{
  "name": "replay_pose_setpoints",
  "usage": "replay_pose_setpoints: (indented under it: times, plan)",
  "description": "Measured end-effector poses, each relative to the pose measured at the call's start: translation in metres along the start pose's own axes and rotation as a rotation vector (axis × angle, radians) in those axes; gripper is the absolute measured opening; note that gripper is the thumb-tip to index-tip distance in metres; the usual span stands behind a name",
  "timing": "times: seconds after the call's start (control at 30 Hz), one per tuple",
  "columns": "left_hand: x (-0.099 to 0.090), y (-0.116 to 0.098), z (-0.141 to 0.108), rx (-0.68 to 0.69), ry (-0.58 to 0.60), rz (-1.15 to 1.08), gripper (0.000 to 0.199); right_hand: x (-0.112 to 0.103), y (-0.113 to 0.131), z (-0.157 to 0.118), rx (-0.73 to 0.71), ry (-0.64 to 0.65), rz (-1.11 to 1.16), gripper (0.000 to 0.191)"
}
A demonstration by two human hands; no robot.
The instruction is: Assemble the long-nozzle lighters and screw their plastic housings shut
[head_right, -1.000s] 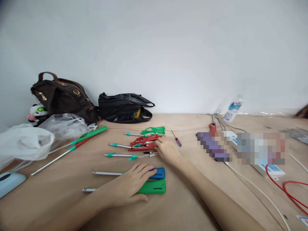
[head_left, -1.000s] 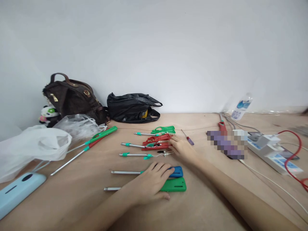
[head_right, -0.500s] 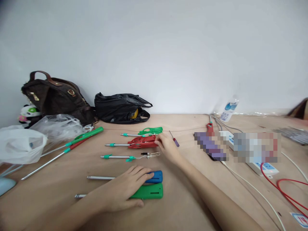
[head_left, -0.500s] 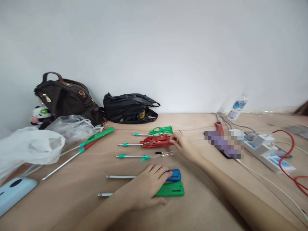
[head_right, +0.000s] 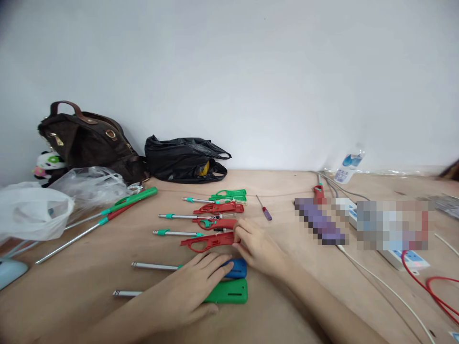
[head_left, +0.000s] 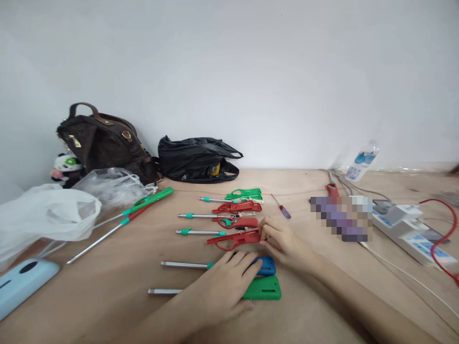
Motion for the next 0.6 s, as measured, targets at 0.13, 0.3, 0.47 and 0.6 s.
replay_pose_setpoints:
  times: [0.13, 0.3, 0.47, 0.6]
  plan:
    - [0.0, -0.001, 0.0, 0.005, 0.001, 0.002, 0.067, 0.007, -0.005, -0.005, -0.018, 0.076, -0.08, 0.011]
    - [-0.001, -0.001, 0.0, 0.022, -0.022, 0.025, 0.069, 0.01, -0.01, -0.006, -0.024, 0.12, -0.144, 0.007]
    - [-0.01, -0.004, 0.002, 0.047, -0.093, 0.015, 0.069, 0.001, -0.013, -0.002, 0.003, 0.125, -0.116, 0.008]
    - [-0.034, 0.013, 0.007, -0.042, -0.218, 0.043, 0.033, -0.011, -0.022, 0.008, 0.04, 0.014, -0.148, 0.02]
Point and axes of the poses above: each hand's wrist, its own z-axis towards the middle knuckle, its own x-axis out of the palm, y = z × x, the point moved 7 cm from there along z, towards the middle knuckle, and after that the axes turned 9 degrees about -y, right-handed, at the moved point
